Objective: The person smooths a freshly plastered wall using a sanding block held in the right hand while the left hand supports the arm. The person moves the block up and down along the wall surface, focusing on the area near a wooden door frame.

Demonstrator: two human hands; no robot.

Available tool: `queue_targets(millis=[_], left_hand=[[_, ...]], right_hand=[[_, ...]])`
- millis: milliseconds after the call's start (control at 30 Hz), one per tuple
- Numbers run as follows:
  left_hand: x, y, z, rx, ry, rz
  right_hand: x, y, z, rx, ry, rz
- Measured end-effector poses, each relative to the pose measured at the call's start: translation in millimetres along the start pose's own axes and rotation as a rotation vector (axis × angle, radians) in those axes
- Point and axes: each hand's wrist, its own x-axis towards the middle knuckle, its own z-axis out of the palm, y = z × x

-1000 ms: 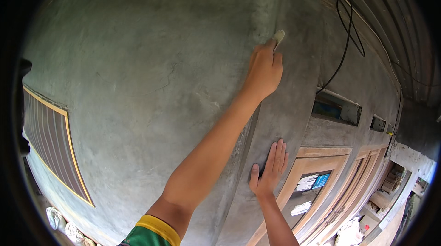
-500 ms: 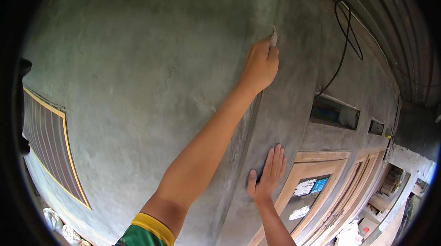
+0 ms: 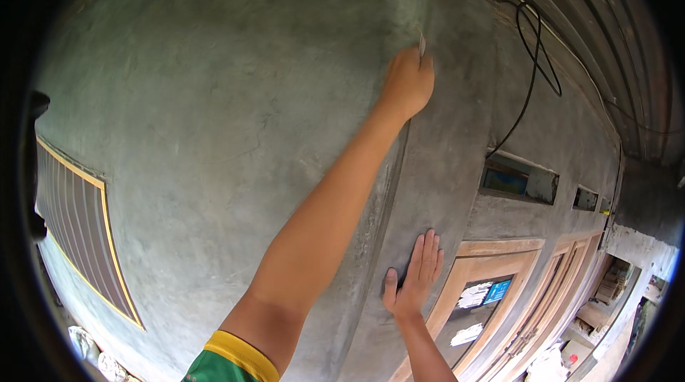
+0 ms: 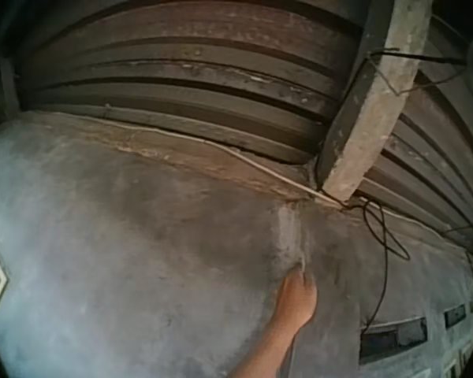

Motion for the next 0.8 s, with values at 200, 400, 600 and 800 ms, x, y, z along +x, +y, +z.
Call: queue_targets(millis=[200,400,600,800], left_hand=[[-12,4,0,0.114,0.034,-0.148],[-43,13,3,0.127,0.034,0.074],[-63,15,-3,0.004,0.072,0.104],[-87,5,-14,0.067,-0.024,-0.031]], right_hand=[[2,-1,-2,-0.031,-0.001,-0.006],[1,-2,-2,-0.037,-0.003,-0.009],[1,-1,-2,-0.046,-0.004,-0.011],[0,-1,-1,-0.043,0.002,-0.016]])
